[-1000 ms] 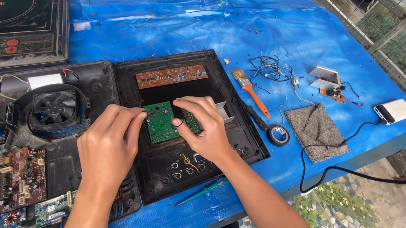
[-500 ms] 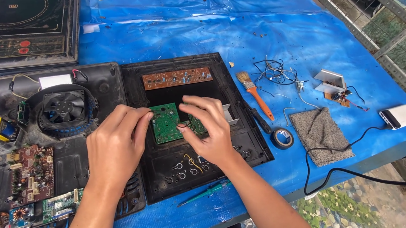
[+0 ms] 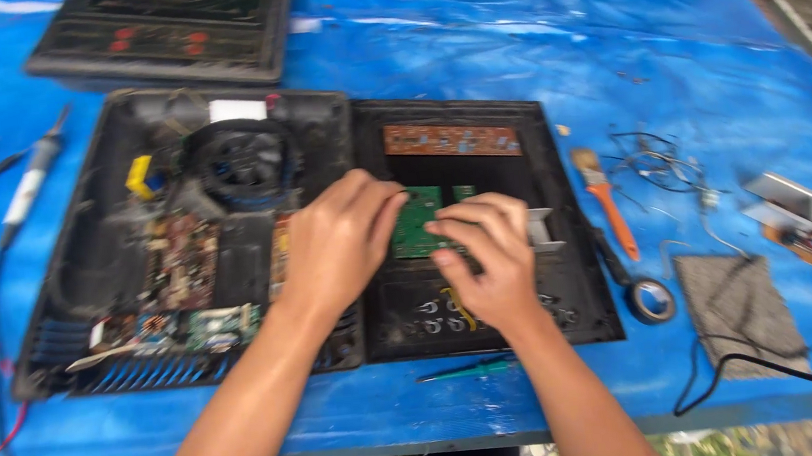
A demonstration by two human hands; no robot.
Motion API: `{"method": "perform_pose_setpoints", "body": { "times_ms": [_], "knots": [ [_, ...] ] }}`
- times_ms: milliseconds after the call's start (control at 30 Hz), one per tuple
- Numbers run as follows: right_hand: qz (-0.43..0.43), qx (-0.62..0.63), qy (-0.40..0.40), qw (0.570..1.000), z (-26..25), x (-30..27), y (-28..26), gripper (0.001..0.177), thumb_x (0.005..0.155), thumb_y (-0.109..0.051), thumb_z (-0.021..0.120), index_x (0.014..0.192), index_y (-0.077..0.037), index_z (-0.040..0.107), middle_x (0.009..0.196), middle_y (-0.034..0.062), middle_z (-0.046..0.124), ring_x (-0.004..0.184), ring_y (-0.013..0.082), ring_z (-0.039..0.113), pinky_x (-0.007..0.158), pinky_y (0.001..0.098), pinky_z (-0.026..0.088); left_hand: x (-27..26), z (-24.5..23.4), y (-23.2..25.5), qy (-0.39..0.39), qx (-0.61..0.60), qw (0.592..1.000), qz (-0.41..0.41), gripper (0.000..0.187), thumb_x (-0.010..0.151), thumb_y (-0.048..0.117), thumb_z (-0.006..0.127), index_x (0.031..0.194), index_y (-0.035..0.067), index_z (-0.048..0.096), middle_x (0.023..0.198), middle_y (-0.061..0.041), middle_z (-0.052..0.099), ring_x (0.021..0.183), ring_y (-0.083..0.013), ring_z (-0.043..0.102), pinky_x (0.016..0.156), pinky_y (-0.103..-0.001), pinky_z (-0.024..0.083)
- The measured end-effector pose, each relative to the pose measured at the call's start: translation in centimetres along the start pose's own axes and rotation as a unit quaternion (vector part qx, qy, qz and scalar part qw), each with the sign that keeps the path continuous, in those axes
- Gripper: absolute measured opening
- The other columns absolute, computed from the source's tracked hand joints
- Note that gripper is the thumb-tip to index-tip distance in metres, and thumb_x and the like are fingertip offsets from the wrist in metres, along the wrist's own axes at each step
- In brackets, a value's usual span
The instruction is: The person works on a disassembled electronic device, handling various circuit boards and wires. They connect wires to a small circuit board, manipulate components within the device casing, and use a screwdriver to adjust parts on a larger board.
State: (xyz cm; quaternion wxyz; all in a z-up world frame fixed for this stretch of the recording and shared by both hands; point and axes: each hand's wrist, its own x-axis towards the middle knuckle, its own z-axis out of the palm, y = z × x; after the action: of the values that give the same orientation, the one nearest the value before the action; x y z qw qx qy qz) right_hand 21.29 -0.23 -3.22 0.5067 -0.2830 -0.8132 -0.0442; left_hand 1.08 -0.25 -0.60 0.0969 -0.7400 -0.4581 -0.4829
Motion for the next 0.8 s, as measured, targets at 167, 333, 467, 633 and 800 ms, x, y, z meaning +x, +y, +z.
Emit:
{"method": "perform_pose_setpoints", "body": {
  "times_ms": [167, 333, 467, 633, 800],
  "knots": [
    [0.007, -0.023, 0.001, 1.0, -0.3, 0.4, -0.3, 0.019, 0.106, -0.02, 0.062, 0.1, -0.009, 0.076, 0.108, 0.0057, 0.073, 0.11, 0.0335, 0.06, 0.104, 0.0479, 0.045, 0.1, -0.1, 0.1, -0.009, -0.03, 0.999, -0.025, 0.007, 0.097, 0.015, 0.07, 0.092, 0.012, 0.075, 0.075, -0.001, 0.065, 0.069, -0.0245, 0.071, 0.054, -0.034, 0.057],
    [-0.004, -0.046, 0.001, 0.999, -0.4, -0.4, 0.6, 0.008, 0.102, -0.013, 0.072, 0.102, -0.009, 0.079, 0.107, 0.0042, 0.073, 0.103, 0.0296, 0.06, 0.098, 0.0445, 0.046, 0.3, -1.1, 0.7, -0.007, -0.063, 0.998, -0.029, 0.009, 0.098, 0.009, 0.066, 0.093, 0.007, 0.073, 0.075, -0.006, 0.063, 0.068, -0.0292, 0.07, 0.053, -0.038, 0.057],
    [0.005, -0.024, 0.021, 0.999, -0.3, -0.3, 1.2, 0.007, 0.102, 0.0, 0.075, 0.106, -0.001, 0.081, 0.102, 0.0092, 0.066, 0.092, 0.0313, 0.063, 0.08, 0.0414, 0.051, 0.5, -1.0, 0.6, -0.01, -0.083, 0.997, -0.001, 0.009, 0.1, 0.01, 0.063, 0.097, 0.007, 0.07, 0.076, -0.007, 0.061, 0.065, -0.0289, 0.068, 0.052, -0.038, 0.055],
    [-0.001, -0.05, 0.019, 0.999, -1.1, 0.4, 0.1, 0.022, 0.114, -0.003, 0.061, 0.108, 0.012, 0.075, 0.115, 0.0277, 0.057, 0.109, 0.0405, 0.061, 0.094, 0.0484, 0.053, 0.4, 0.9, -0.2, -0.025, -0.013, 0.998, 0.048, 0.008, 0.101, 0.017, 0.068, 0.102, 0.011, 0.064, 0.095, -0.006, 0.057, 0.083, -0.0276, 0.067, 0.043, -0.043, 0.045],
    [-0.005, -0.022, -0.006, 1.0, -1.6, -0.3, 0.8, 0.024, 0.119, -0.004, 0.056, 0.115, 0.016, 0.07, 0.107, 0.0276, 0.069, 0.1, 0.0387, 0.066, 0.085, 0.0456, 0.054, 2.1, -2.0, 1.8, -0.1, 0.033, 0.994, 0.033, 0.005, 0.095, 0.009, 0.067, 0.093, 0.008, 0.063, 0.091, -0.008, 0.059, 0.076, -0.0326, 0.067, 0.04, -0.048, 0.045]
  ]
}}
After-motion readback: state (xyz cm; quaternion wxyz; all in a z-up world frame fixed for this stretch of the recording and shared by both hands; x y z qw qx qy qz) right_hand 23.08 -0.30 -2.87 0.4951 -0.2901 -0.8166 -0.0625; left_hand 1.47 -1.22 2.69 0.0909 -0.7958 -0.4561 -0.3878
